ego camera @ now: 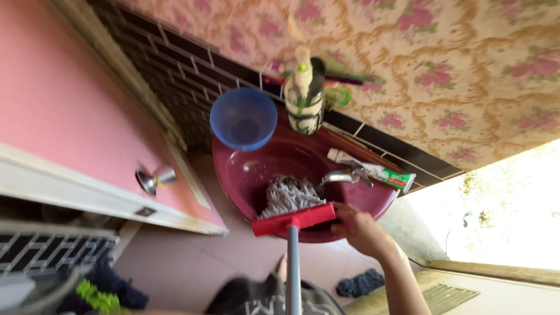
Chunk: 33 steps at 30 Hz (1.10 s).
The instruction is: Rinsing and washing a mop head in a bathroom sink.
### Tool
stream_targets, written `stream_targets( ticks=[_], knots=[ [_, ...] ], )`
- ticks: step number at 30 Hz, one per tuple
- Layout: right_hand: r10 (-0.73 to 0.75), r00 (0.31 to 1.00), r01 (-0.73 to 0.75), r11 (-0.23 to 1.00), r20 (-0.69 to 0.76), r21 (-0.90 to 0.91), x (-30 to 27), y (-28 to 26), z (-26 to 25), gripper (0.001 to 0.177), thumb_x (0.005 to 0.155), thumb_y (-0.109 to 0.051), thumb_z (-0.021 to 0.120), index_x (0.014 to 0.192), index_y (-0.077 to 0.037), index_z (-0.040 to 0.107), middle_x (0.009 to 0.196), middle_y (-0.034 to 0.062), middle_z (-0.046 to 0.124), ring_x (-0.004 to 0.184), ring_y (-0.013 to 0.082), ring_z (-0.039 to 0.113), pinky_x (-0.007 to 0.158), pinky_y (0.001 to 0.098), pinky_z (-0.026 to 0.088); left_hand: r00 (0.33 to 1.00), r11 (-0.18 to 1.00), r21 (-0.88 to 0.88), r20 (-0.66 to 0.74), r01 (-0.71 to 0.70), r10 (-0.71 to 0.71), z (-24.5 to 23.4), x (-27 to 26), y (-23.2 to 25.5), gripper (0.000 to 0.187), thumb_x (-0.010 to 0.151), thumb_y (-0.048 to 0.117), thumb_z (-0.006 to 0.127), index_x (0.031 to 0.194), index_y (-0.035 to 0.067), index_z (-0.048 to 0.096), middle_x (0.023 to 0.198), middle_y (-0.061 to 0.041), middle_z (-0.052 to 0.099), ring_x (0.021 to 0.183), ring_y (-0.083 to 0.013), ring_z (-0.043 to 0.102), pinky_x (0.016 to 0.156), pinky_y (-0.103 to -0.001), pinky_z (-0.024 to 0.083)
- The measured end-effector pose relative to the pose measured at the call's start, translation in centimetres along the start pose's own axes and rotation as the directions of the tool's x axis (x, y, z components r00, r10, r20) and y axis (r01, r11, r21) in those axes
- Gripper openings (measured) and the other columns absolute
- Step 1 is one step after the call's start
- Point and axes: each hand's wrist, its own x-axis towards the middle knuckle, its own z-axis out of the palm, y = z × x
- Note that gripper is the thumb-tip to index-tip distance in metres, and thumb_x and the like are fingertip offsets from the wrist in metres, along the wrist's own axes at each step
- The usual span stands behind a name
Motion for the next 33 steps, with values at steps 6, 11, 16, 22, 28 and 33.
stream_targets(
  ticks=[6,11,16,22,28,33],
  knots=[
    [-0.030,0.978,-0.007,0.985,-0.207,-0.175,4.6,-3.8,-0.7,0.017,0.089,-0.010,0.063,0.100,-0.007,0.075,0.106,0.0137,0.073,0.105,0.0373,0.068,0.089,0.0465,0.054,0.992,0.986,-0.105,0.014,-0.126,0.129,-2.9,19.0,-15.2,0.030,0.095,0.038,0.058,0.102,0.017,0.079,0.093,-0.014,0.076,0.082,-0.0277,0.075,0.077,-0.042,0.058],
    [0.290,0.954,-0.272,0.943,0.072,-0.193,14.8,-1.3,6.5,0.057,0.087,-0.052,0.071,0.123,-0.009,0.067,0.124,0.0182,0.070,0.118,0.0348,0.065,0.100,0.0421,0.052,0.934,0.932,0.095,0.040,0.349,-0.354,11.3,38.5,-40.8,0.069,0.102,0.055,0.048,0.136,-0.005,0.058,0.144,-0.029,0.053,0.135,-0.0413,0.052,0.113,-0.046,0.042],
    [0.368,0.874,-0.221,0.881,0.316,-0.418,19.1,9.2,12.5,0.107,0.079,-0.082,0.073,0.158,-0.021,0.035,0.153,0.0291,0.035,0.143,0.0500,0.029,0.113,0.0580,0.018,0.879,0.773,-0.419,0.224,0.477,-0.421,13.4,40.4,-34.8,0.067,0.097,0.054,0.050,0.141,0.004,0.057,0.137,-0.027,0.066,0.126,-0.0394,0.067,0.107,-0.048,0.051],
    [0.652,0.758,-0.570,0.642,0.027,0.513,14.8,12.9,13.8,0.073,0.065,-0.029,0.080,0.128,0.005,0.064,0.123,0.0202,0.075,0.109,0.0298,0.073,0.096,0.0398,0.058,0.969,0.544,-0.831,-0.032,0.111,-0.246,9.1,37.1,-29.2,0.094,0.073,0.062,0.073,0.135,-0.009,0.066,0.140,-0.027,0.070,0.131,-0.0349,0.062,0.107,-0.042,0.046],
    [0.255,0.928,-0.222,-0.207,0.272,0.953,15.3,16.9,14.9,0.035,0.080,-0.007,0.066,0.112,0.005,0.057,0.106,0.0190,0.066,0.095,0.0328,0.068,0.088,0.0439,0.055,0.865,0.792,-0.428,0.444,0.435,-0.235,11.9,38.4,-30.1,0.126,0.079,0.083,0.075,0.160,0.001,0.024,0.160,-0.025,0.024,0.149,-0.0345,0.026,0.118,-0.052,0.029],
    [0.453,0.885,-0.323,0.429,0.108,0.844,14.2,9.2,10.0,0.070,0.087,-0.035,0.080,0.141,-0.009,0.042,0.135,0.0074,0.061,0.128,0.0187,0.054,0.111,0.0356,0.038,0.925,0.872,-0.378,-0.088,0.312,-0.369,11.9,35.6,-25.5,0.102,0.074,0.087,0.046,0.135,0.008,0.066,0.131,-0.024,0.068,0.124,-0.0362,0.065,0.103,-0.044,0.051]
  ],
)
